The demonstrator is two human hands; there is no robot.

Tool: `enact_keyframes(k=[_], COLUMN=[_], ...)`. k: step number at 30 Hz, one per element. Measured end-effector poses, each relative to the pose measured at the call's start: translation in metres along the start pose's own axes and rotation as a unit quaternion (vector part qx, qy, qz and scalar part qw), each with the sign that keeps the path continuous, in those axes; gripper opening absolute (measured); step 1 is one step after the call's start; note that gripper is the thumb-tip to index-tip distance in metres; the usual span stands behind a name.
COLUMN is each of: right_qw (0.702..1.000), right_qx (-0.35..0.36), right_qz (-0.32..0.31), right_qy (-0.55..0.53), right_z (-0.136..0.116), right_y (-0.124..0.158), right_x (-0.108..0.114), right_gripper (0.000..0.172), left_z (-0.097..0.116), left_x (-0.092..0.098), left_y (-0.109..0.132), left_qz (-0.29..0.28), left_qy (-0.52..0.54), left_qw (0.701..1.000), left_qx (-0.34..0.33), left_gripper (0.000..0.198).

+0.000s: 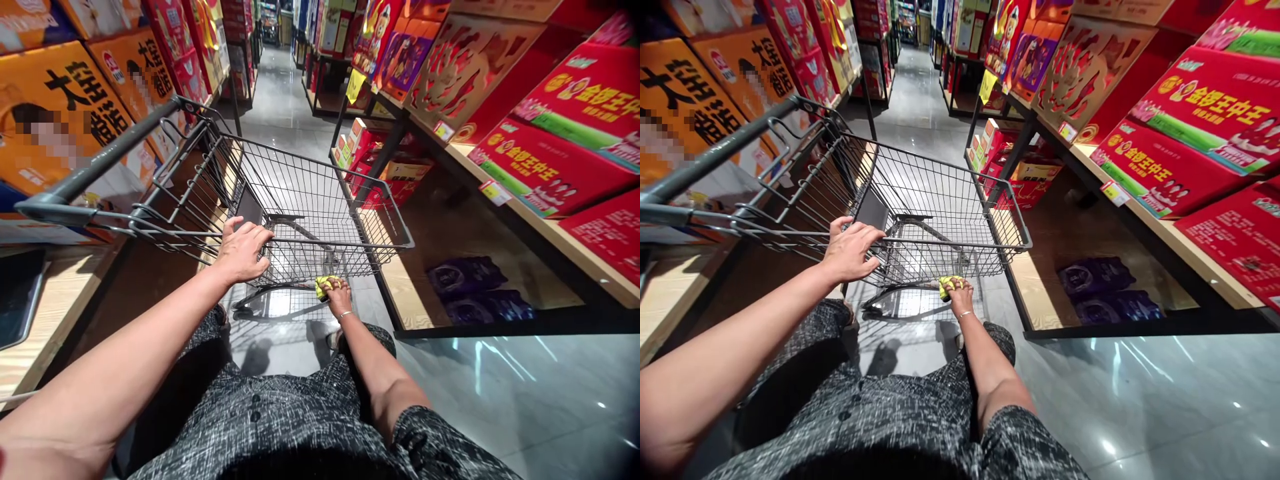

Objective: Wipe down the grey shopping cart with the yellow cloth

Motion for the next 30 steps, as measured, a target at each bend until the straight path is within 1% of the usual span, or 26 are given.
enact_keyframes(k=[1,3,6,7,8,9,10,12,14,16,17,18,20,23,25,27,30], right_qw=[1.0,0.997,0.979,0.973,0.97,0.969,0.971,0.981,0.991,0.995,0.996,0.995,0.991,0.976,0.97,0.971,0.972], right_qx=[0.005,0.02,0.04,0.044,0.047,0.048,0.048,0.037,0.02,0.01,0.008,0.01,0.021,0.044,0.038,0.0,-0.104], right_qz=[0.015,0.075,0.195,0.221,0.236,0.239,0.231,0.191,0.134,0.092,0.087,0.093,0.135,0.213,0.242,0.241,0.211], right_qy=[-0.004,-0.02,-0.048,-0.05,-0.048,-0.043,-0.033,-0.007,0.019,0.034,0.035,0.031,0.012,-0.012,-0.009,0.007,0.027], right_z=[0.001,-0.002,-0.006,-0.004,-0.002,0.003,0.009,0.025,0.04,0.047,0.046,0.042,0.029,0.008,0.005,0.019,0.063], right_y=[0.001,-0.002,-0.014,-0.019,-0.024,-0.028,-0.031,-0.033,-0.029,-0.022,-0.018,-0.015,-0.011,-0.013,-0.019,-0.026,-0.034], right_x=[0.008,0.04,0.096,0.109,0.118,0.121,0.119,0.103,0.08,0.064,0.063,0.066,0.088,0.136,0.165,0.183,0.198], right_gripper=[0.048,0.051,0.047,0.045,0.042,0.04,0.039,0.039,0.038,0.036,0.036,0.036,0.038,0.042,0.048,0.055,0.06], left_z=[0.0,0.001,0.001,0.0,-0.001,-0.002,-0.003,-0.005,-0.009,-0.016,-0.02,-0.025,-0.035,-0.049,-0.053,-0.053,-0.05], left_x=[0.0,-0.001,-0.003,-0.004,-0.006,-0.007,-0.008,-0.01,-0.011,-0.012,-0.013,-0.014,-0.017,-0.017,-0.014,-0.01,-0.007], left_y=[-0.001,-0.004,-0.01,-0.013,-0.014,-0.016,-0.018,-0.021,-0.023,-0.026,-0.028,-0.03,-0.034,-0.04,-0.043,-0.045,-0.046], left_qz=[0.001,0.004,0.005,0.004,0.002,0.001,0.002,0.008,0.02,0.026,0.023,0.017,0.001,-0.017,-0.025,-0.032,-0.037], left_qy=[0.0,0.004,0.01,0.012,0.015,0.018,0.022,0.033,0.044,0.05,0.05,0.05,0.048,0.032,0.019,0.011,0.006], left_qw=[1.0,1.0,1.0,1.0,1.0,1.0,1.0,0.999,0.999,0.998,0.998,0.998,0.999,0.999,0.999,0.999,0.999], left_qx=[0.001,0.001,0.002,0.002,0.002,0.001,-0.002,-0.011,-0.018,-0.02,-0.019,-0.019,-0.019,-0.014,-0.015,-0.021,-0.029], left_gripper=[0.04,0.039,0.039,0.039,0.039,0.039,0.039,0.039,0.039,0.037,0.035,0.034,0.03,0.022,0.017,0.015,0.018])
Point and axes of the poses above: each hand's wrist, its own y-axis away from the middle knuckle, its own x-axis out of the back of the hand, z = x × y, the point moved 6 cm from there along -y, towards the middle knuckle, and after that the axes turned 12 degrees about -x, right-handed, at the moved point
